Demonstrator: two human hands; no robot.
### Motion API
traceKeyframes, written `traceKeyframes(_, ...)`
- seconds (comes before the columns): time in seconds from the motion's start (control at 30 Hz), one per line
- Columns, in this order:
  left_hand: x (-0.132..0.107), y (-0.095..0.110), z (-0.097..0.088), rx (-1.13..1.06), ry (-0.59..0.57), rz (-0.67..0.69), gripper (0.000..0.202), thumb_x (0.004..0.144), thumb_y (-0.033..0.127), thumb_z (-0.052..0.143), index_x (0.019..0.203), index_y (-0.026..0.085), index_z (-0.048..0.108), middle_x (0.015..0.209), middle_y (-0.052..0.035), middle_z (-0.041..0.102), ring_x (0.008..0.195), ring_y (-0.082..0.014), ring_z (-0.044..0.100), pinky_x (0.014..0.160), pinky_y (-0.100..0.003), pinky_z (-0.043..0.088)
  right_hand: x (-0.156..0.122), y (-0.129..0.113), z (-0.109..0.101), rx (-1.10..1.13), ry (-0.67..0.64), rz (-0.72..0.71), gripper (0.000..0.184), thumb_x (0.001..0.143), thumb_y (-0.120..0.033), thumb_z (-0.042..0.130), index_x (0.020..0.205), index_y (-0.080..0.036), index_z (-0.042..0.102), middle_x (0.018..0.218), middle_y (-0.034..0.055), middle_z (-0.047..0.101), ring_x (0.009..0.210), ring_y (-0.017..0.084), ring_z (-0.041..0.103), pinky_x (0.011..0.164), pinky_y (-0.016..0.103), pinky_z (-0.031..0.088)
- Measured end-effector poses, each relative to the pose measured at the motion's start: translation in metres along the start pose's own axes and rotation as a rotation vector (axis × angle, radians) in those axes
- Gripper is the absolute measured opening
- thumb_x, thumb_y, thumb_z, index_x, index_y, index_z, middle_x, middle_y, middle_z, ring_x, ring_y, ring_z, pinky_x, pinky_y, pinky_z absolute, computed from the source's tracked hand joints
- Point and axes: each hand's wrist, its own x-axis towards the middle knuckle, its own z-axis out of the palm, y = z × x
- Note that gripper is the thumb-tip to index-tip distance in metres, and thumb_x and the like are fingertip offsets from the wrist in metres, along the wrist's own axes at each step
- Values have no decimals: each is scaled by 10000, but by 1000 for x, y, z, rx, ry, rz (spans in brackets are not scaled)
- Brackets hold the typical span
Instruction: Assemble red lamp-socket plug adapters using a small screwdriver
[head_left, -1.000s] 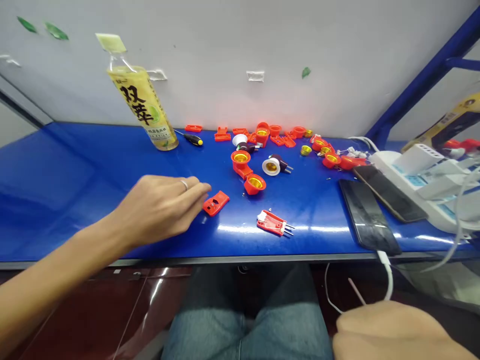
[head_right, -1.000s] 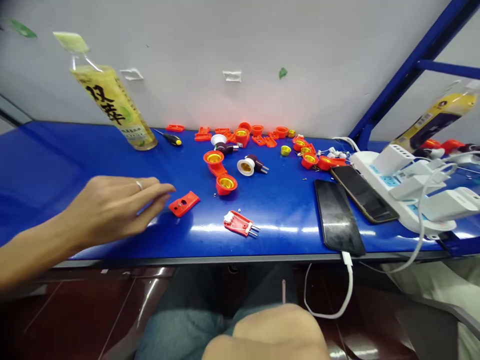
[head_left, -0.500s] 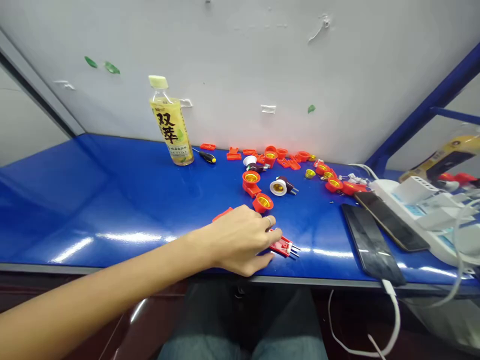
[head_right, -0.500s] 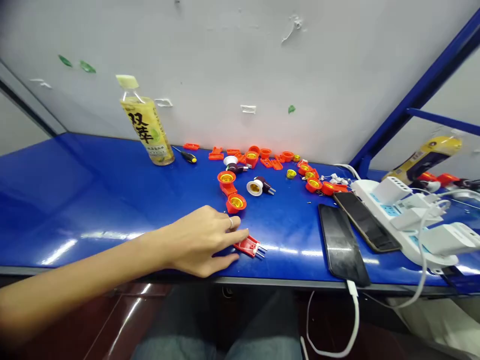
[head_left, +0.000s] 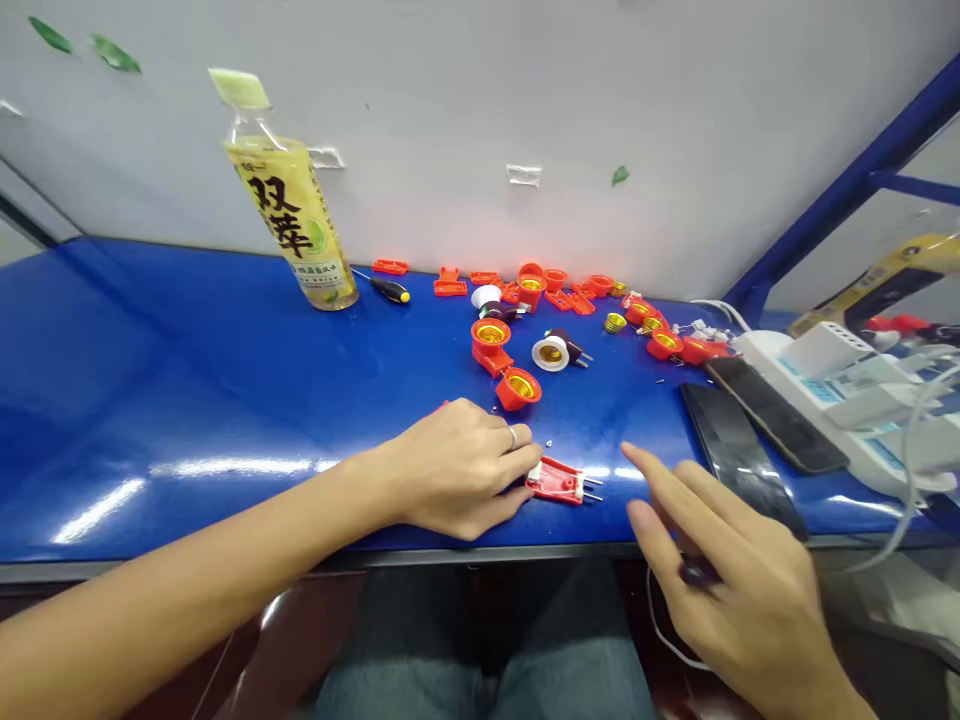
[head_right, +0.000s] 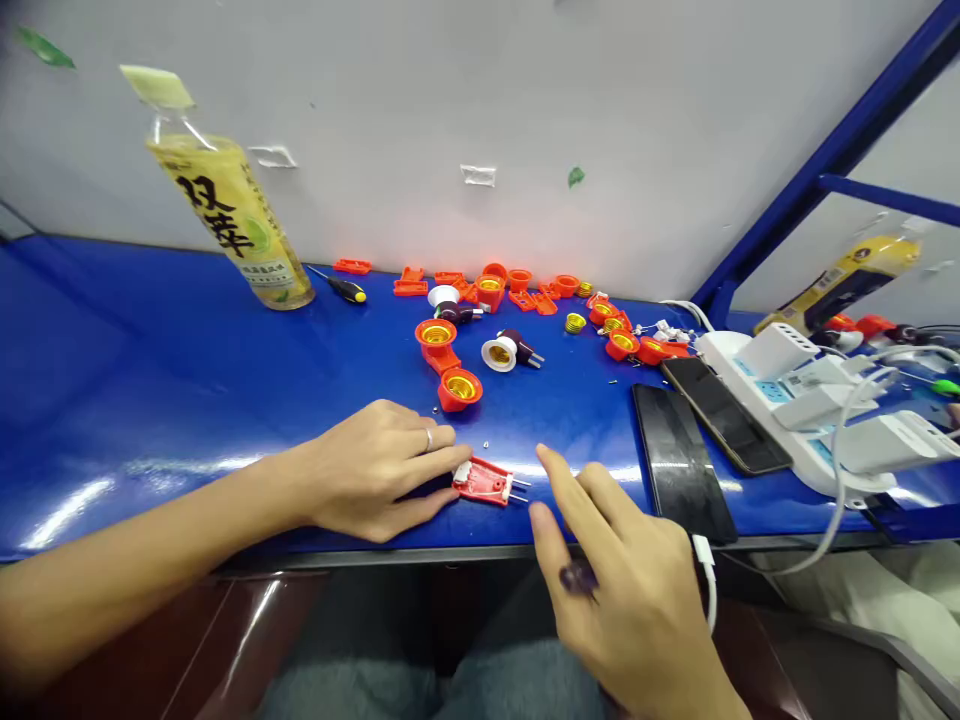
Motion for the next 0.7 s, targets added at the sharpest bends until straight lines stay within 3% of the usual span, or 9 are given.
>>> traceKeyframes(0.1, 0, 2, -1, -31, 33, -30, 264, 919, 340, 504, 962, 141, 672, 768, -47, 669, 582, -190, 627, 495, -331, 396, 21, 9, 17, -26, -202, -31, 229, 1037, -342, 474, 1156, -224, 629, 891, 11, 665, 658, 138, 649, 553, 273, 416)
traceKeyframes(0.17, 1, 3, 1, -27, 41, -47, 292, 924, 386, 506, 938, 143, 668, 771, -50, 666, 568, -194, 619, 481, -337, 382, 26, 8, 25, 17, -269, 13, 204, 1045, -345, 453, 1041, -220, 614, 849, -8, 660, 621, 126, 631, 539, 268, 381)
traceKeyframes(0.37, 4, 6, 7, -93, -22, -47, 251, 961, 370, 511, 866, 168, 625, 717, -18, 635, 551, -180, 586, 473, -342, 318, 29, -4, 44, -158, -63, 14, 437, 1033, -362, 458, 623, -213, 475, 521, -33, 513, 434, 107, 456, 503, 297, 234)
traceKeyframes(0.5, 3, 7, 8, -119, -40, -77, 236, 950, 372, 527, 869, 168, 612, 722, -22, 644, 549, -190, 583, 479, -346, 307, 35, -6, 53, -274, -61, 79, 537, 1014, -400, 492, 515, -201, 489, 455, -4, 524, 404, 106, 405, 525, 309, 175)
traceKeyframes(0.7, 3, 8, 7, -152, -62, -102, 235, 940, 378, 548, 842, 168, 592, 716, -33, 665, 554, -207, 605, 468, -341, 278, 41, -11, 53, -246, -139, 246, 614, 999, -417, 490, 426, -208, 560, 409, 37, 510, 399, 122, 344, 539, 327, 147)
